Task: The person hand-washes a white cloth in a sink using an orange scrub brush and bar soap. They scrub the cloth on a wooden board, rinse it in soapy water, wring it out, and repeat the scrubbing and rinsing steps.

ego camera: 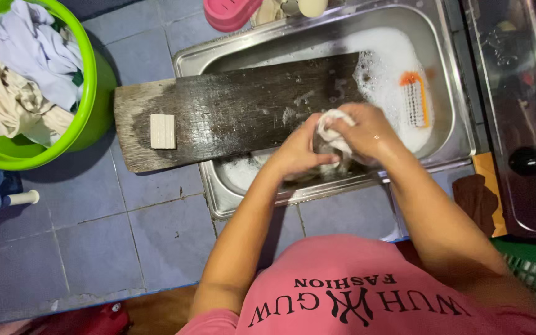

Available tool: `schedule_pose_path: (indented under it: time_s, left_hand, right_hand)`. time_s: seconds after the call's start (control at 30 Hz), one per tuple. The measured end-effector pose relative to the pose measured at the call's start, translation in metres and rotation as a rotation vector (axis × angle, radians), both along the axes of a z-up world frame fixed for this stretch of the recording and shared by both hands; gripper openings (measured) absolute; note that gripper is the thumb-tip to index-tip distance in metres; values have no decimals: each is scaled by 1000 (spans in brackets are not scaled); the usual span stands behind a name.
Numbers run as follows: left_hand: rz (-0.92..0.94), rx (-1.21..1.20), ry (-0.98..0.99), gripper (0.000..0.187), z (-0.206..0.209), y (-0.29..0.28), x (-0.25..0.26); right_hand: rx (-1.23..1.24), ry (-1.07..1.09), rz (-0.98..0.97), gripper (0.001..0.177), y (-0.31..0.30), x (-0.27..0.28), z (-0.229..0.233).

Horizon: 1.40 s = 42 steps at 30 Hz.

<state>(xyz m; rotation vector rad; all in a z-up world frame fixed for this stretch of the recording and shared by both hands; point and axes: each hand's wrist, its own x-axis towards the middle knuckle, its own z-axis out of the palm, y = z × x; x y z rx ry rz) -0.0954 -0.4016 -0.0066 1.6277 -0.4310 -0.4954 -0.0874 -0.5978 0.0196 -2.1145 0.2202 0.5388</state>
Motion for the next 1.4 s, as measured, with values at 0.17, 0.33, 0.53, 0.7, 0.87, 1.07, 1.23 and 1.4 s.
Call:
schedule_pose_path:
  time_s: [0.17, 0.33, 0.53, 0.7, 0.87, 1.07, 1.23, 1.4]
  left_hand:
    - [266, -87, 105, 40, 2, 3, -10]
    - [420, 27, -45, 35, 4, 19, -17]
    - [740, 53, -319, 34, 10, 20, -41]
    - [746, -98, 133, 35, -14, 10, -48]
    - [704, -295, 380, 29, -36, 16, -47]
    - [632, -609, 697, 25, -23, 32, -26]
    - [681, -508, 731, 28, 12, 55, -8]
    - [504, -173, 395, 39, 32, 99, -3]
  right_hand:
    - [502, 25, -10, 25, 3, 8, 31]
    - [757, 237, -130, 27, 11, 6, 19]
    - [801, 228, -287, 29, 14, -3, -4]
    - [866, 239, -215, 32, 23, -6, -25]
    - [383, -21, -36, 31, 25, -2, -17]
    - [263, -29, 178, 34, 19, 14, 1]
    - [-261, -275, 668, 50, -1, 34, -33]
    - [-57, 24, 304, 31, -37, 43, -68]
